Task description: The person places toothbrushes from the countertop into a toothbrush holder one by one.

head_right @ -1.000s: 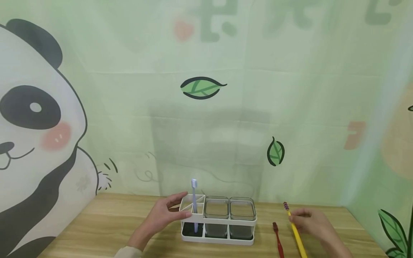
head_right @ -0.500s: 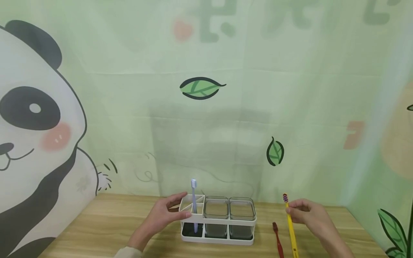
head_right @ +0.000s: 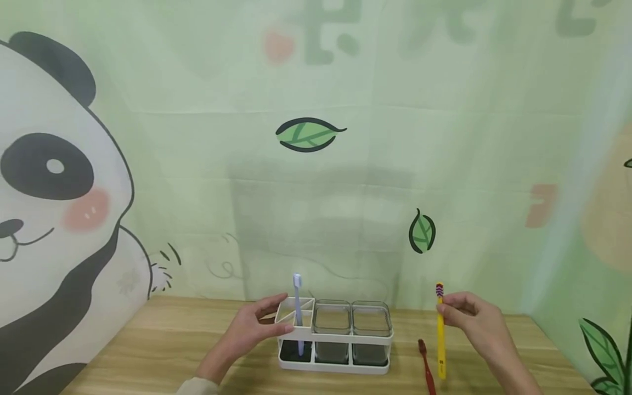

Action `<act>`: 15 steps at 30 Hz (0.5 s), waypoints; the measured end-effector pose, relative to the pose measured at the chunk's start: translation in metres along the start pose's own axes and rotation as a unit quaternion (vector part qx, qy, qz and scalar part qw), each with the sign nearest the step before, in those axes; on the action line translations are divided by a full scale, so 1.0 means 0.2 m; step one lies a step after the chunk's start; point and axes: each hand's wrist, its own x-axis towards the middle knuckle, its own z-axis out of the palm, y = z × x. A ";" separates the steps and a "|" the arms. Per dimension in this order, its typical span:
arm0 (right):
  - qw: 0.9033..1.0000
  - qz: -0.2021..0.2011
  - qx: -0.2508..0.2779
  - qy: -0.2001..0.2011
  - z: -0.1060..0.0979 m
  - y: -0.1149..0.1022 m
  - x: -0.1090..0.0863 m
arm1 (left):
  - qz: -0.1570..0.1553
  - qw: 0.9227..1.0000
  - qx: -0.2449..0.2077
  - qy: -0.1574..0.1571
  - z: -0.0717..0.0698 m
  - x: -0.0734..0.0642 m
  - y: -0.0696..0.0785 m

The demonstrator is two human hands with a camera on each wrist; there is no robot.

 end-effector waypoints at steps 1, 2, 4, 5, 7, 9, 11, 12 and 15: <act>1.000 -0.002 0.001 0.005 0.00 -0.01 0.00 | 0.001 1.000 -0.001 0.000 0.00 0.00 0.00; 1.000 -0.004 0.003 0.010 0.00 -0.01 -0.01 | 0.002 1.000 -0.001 0.000 0.00 0.00 0.00; 1.000 -0.009 0.007 0.018 0.01 -0.03 -0.02 | 0.003 1.000 -0.001 -0.001 0.01 0.00 0.00; 1.000 -0.012 0.011 0.020 0.02 -0.03 -0.02 | 0.003 1.000 -0.001 0.000 0.01 0.00 0.00; 0.999 -0.019 0.016 0.025 0.03 -0.05 -0.03 | 0.004 1.000 0.000 0.000 0.01 0.01 0.00; 0.999 -0.028 0.017 0.030 0.05 -0.07 -0.03 | 0.006 1.000 -0.002 -0.001 0.01 0.01 0.00; 0.998 -0.040 0.020 0.035 0.06 -0.10 -0.03 | 0.005 1.000 -0.001 -0.001 0.01 0.01 0.00; 0.998 -0.046 0.016 0.038 0.07 -0.11 -0.03 | 0.004 1.000 0.000 -0.001 0.01 0.01 0.00; 0.997 -0.065 0.019 0.045 0.11 -0.15 -0.02 | 0.005 1.000 0.005 0.000 0.01 0.00 0.00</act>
